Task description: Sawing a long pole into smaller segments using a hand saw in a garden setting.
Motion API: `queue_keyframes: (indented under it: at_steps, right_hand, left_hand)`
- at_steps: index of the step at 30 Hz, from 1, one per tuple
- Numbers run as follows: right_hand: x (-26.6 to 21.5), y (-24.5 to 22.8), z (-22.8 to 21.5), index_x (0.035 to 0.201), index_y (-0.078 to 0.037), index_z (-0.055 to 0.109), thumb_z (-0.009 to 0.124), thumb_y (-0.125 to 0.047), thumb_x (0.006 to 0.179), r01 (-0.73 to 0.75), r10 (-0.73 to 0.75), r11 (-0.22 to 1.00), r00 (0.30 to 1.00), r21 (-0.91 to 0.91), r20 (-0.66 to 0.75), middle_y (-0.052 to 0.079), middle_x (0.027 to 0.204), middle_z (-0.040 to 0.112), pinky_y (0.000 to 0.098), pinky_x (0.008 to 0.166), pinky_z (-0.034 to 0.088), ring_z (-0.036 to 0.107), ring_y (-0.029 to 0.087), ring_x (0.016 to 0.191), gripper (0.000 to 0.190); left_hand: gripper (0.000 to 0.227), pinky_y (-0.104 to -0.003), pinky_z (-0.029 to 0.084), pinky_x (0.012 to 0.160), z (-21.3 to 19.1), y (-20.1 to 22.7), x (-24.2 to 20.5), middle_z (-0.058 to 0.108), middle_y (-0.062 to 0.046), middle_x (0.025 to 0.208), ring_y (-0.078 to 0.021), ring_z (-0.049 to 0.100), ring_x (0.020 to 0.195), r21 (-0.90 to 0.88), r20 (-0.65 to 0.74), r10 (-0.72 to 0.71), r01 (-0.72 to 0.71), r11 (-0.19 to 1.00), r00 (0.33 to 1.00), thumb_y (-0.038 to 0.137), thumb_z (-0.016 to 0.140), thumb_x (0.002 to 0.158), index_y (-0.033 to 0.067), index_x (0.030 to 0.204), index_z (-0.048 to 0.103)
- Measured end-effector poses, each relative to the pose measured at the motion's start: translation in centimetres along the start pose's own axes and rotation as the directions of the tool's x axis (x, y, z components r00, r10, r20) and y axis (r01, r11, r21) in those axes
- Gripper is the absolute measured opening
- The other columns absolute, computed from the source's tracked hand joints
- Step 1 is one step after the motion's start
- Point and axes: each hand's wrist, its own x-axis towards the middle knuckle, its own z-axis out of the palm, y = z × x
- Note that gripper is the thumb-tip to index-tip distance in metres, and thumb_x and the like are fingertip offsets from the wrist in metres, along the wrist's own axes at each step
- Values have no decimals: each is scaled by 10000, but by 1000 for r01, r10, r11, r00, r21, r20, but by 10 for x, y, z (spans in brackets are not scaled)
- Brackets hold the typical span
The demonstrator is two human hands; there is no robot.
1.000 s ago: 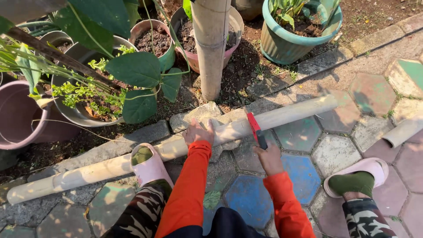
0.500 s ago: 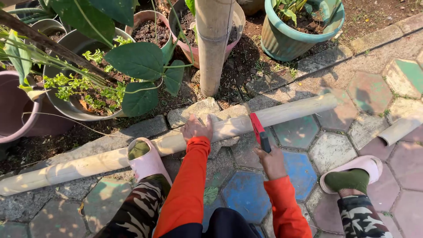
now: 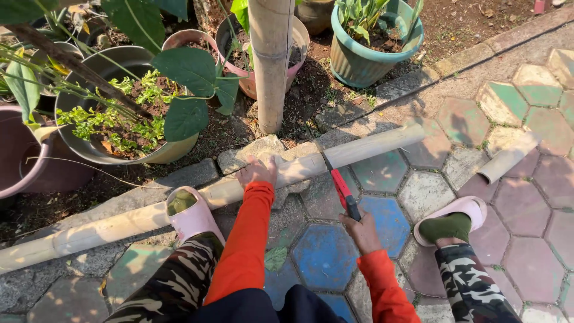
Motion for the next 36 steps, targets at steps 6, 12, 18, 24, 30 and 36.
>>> queue_keyframes:
  at_steps: [6,12,18,24,30,36]
  right_hand:
    - [-11,1,3,825,-33,604,752,-157,857,-20,20,1000,999,24,-25,-15,614,509,302,482,333,450,108,526,195]
    - [-37,0,-7,928,-29,709,743,-209,852,17,-25,993,997,-113,-67,-26,633,520,305,517,360,460,96,567,198]
    - [-73,-21,-7,966,-43,707,723,-260,845,56,-71,986,993,-160,-94,-19,618,505,316,514,375,452,102,563,248]
    - [-72,-35,-8,892,-4,678,722,-305,861,-25,16,989,997,-143,-70,12,607,526,339,504,393,478,134,537,306]
    - [-69,-37,-10,884,-27,674,727,-303,850,-77,71,992,996,-104,-52,29,586,531,348,505,395,489,150,522,283]
    - [-66,-89,-7,847,3,650,695,-313,847,-49,40,963,998,-266,-41,54,580,530,381,519,400,505,178,523,319]
  left_hand:
    - [772,-438,399,1013,10,-15,-15,736,-213,1042,-336,678,994,-137,-281,121,-164,977,952,597,590,927,-24,1376,498]
    - [770,-455,414,949,20,-27,-30,733,-202,1022,-345,668,1004,-74,-439,179,-234,969,880,618,555,903,-14,1342,574]
    - [687,-522,360,1071,-13,-19,-35,715,-190,1111,-334,652,1093,47,54,146,-149,988,988,642,387,980,76,1150,738]
    - [696,-481,455,940,-8,7,-27,719,-172,1100,-330,657,1119,96,-225,526,-519,850,820,605,332,955,77,1006,783]
    - [736,-522,532,858,25,69,-23,738,-189,1020,-390,690,999,-139,123,376,-359,923,919,613,229,1032,119,1027,774]
    - [668,-465,580,743,39,66,-25,764,-129,883,-304,755,795,8,-51,388,-388,922,920,485,251,1048,150,867,799]
